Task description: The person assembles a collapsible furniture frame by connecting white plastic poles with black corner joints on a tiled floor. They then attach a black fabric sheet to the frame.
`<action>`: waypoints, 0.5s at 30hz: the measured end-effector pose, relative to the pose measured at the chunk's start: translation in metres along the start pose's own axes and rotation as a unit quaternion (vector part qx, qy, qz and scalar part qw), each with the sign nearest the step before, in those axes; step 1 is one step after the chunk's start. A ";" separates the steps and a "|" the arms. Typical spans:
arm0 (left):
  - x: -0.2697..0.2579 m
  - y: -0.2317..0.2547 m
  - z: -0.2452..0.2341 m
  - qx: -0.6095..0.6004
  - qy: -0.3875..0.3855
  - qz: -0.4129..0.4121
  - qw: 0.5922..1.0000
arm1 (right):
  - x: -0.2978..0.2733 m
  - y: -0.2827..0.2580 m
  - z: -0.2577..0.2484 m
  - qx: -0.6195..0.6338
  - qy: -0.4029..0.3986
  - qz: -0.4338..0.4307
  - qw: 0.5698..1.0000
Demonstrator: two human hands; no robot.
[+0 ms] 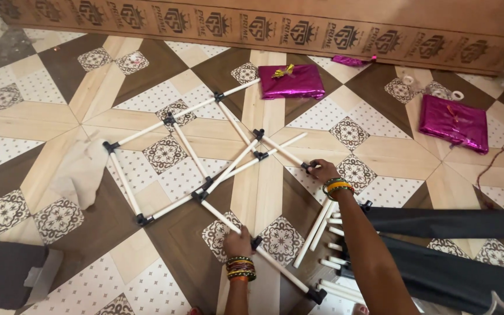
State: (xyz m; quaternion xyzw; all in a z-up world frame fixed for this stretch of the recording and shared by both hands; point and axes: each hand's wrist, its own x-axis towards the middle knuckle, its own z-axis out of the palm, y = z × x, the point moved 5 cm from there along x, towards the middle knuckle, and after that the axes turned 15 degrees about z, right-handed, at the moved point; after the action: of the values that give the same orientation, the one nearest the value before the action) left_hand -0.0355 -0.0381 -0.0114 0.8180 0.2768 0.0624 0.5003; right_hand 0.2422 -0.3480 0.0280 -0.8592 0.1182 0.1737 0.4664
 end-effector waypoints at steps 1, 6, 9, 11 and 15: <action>0.000 -0.002 0.000 -0.048 -0.019 -0.037 0.998 | 0.001 0.000 0.000 0.001 0.005 -0.003 1.000; 0.001 0.012 -0.015 -0.194 -0.017 -0.059 0.979 | -0.003 0.001 0.004 0.000 0.017 -0.017 1.000; -0.004 0.019 -0.019 -0.162 -0.032 -0.074 0.983 | -0.005 0.007 0.004 0.005 0.023 -0.026 0.999; -0.003 0.022 -0.020 -0.184 -0.034 -0.076 0.979 | -0.003 0.005 0.007 0.016 0.020 -0.044 0.999; 0.000 0.015 -0.016 -0.267 -0.053 -0.087 0.958 | -0.004 0.005 0.008 0.033 0.019 -0.073 0.997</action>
State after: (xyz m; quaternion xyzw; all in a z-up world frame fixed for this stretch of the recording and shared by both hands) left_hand -0.0361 -0.0307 0.0091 0.6300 0.2929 0.0469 0.7177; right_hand 0.2355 -0.3433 0.0219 -0.8531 0.0696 0.1187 0.5033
